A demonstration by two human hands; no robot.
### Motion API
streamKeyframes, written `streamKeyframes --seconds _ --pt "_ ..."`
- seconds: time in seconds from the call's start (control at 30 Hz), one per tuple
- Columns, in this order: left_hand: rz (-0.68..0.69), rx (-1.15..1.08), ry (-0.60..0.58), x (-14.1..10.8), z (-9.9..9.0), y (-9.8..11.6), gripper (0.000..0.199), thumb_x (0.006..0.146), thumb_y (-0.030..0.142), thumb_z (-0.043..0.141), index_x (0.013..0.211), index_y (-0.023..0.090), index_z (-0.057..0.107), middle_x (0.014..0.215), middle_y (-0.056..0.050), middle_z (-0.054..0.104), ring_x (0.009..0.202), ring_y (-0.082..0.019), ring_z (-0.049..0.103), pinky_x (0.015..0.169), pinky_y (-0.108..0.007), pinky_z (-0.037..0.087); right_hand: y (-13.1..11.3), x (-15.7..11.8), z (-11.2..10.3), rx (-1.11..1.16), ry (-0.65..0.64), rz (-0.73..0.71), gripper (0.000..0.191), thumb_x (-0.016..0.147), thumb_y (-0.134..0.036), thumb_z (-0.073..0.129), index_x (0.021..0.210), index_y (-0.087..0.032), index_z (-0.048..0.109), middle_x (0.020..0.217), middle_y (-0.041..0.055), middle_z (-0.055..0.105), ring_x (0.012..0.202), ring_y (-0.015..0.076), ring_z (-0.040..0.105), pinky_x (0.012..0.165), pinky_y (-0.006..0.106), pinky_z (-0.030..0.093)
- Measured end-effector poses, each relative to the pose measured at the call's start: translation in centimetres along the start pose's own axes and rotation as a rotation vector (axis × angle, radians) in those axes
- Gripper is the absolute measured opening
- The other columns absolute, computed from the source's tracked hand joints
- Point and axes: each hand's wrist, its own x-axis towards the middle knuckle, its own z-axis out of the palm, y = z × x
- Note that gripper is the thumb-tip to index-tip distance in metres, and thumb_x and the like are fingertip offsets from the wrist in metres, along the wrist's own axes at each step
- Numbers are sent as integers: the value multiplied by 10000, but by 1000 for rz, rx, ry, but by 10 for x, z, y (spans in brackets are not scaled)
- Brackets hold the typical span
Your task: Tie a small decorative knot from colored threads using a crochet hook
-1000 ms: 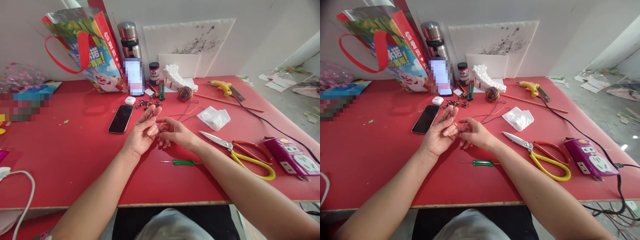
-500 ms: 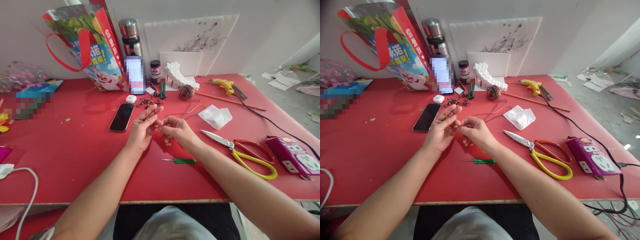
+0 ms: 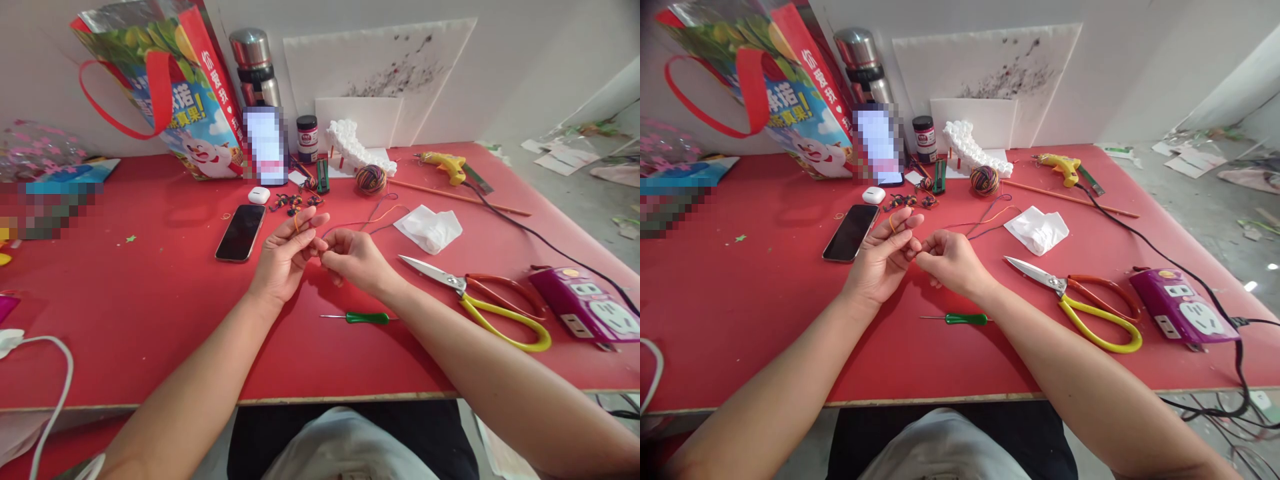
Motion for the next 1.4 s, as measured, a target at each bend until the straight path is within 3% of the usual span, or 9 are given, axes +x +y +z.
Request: streamKeyframes --seconds 0.4,0.6,0.73,0.87,0.97,1.17,1.4 --pt "-103 -113 137 -2 9 11 420 906 -110 550 863 164 866 876 -61 849 549 -44 643 518 -125 509 14 5 -5 -285 17 -79 84 733 -192 578 779 -238 527 522 -77 573 429 116 552 442 223 395" --pt "-140 -150 189 0 11 14 450 934 -124 498 841 151 842 816 -55 822 527 -36 596 517 -115 499 9 6 -8 -121 -6 -86 113 745 -246 616 830 -234 543 537 -85 583 412 108 551 424 227 449" --pt "-141 -178 221 1 11 17 464 940 -130 473 843 147 832 827 -50 817 519 -26 578 516 -102 491 2 7 -13 -13 -46 -55 262 682 -284 661 922 -217 577 558 -81 621 412 123 563 398 246 488" --pt "-143 -191 220 2 9 18 472 942 -135 455 847 132 833 797 -43 801 526 -25 600 522 -96 499 3 8 -17 -42 -66 -68 245 696 -335 694 884 -203 610 523 -75 602 411 119 547 420 246 472" --pt "-147 -185 206 2 7 18 446 924 -134 489 859 138 837 802 -35 799 540 -24 608 529 -93 503 6 9 -19 -127 -34 -90 193 761 -371 688 824 -198 630 513 -67 587 416 109 526 462 250 439" --pt "-139 -138 173 2 5 17 391 856 -132 601 866 169 851 822 -24 799 564 -27 611 553 -102 513 10 16 -25 -348 171 -181 3 738 -213 622 736 -211 624 568 -63 576 526 109 490 556 261 364" --pt "-132 -101 159 1 4 15 365 848 -109 638 856 181 860 831 -32 806 574 -38 613 552 -126 504 7 18 -30 -430 253 -173 37 738 -206 605 711 -227 592 519 -79 521 515 115 441 564 282 300"
